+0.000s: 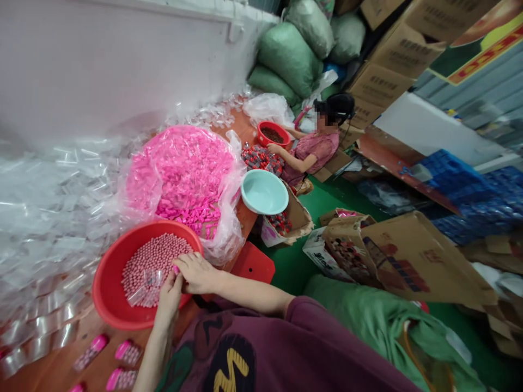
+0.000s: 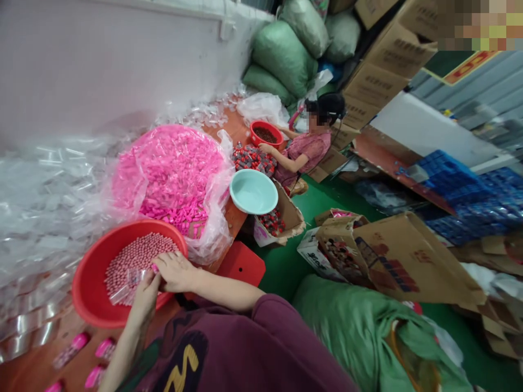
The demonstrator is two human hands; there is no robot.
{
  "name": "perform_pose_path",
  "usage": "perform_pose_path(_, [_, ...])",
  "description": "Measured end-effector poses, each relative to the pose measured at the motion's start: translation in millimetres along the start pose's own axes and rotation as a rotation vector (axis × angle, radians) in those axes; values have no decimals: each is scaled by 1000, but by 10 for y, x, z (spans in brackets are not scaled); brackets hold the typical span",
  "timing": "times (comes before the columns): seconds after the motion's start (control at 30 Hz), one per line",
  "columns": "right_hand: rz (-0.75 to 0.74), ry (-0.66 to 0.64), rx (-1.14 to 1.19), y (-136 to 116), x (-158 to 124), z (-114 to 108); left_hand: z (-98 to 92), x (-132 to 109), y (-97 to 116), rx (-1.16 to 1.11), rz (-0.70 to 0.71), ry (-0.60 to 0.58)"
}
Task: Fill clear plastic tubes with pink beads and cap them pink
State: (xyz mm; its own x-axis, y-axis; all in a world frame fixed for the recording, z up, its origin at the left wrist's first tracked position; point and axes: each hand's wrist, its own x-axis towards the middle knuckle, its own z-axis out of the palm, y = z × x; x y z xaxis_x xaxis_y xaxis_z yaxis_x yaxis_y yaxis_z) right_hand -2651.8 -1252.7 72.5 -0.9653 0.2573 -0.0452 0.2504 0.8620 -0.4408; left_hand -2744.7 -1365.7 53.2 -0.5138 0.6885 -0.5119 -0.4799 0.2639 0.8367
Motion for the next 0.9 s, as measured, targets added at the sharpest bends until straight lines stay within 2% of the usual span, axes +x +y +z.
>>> perform_pose_path(0.17, [-15, -56, 65, -9, 1, -111, 81, -96, 61, 17, 77, 56])
perform_pose_path(0.33, [13, -108, 87, -29, 128, -151, 227, -41, 118, 40, 93, 240])
perform_pose_path(0.43, [8, -123, 120, -27, 170, -76, 211, -6, 147, -3, 65, 338])
perform_pose_path(0.5, [8, -86, 177, -3, 176, -16, 151, -30, 185, -97, 65, 294])
perform_pose_path(0.57, [-9, -14, 242, 33, 182, 23, 76, -87, 240, -201, 74, 194])
perform_pose_path(0.67, [-94, 92, 266, 69, 203, 6, -12, -194, 332, -287, 100, 77])
perform_pose_path(0.8, [-224, 173, 170, 64, 228, -102, -42, -303, 405, -311, 125, 21])
perform_pose_path(0.9, [-243, 185, 96, 56, 227, -141, -44, -340, 405, -312, 147, -20])
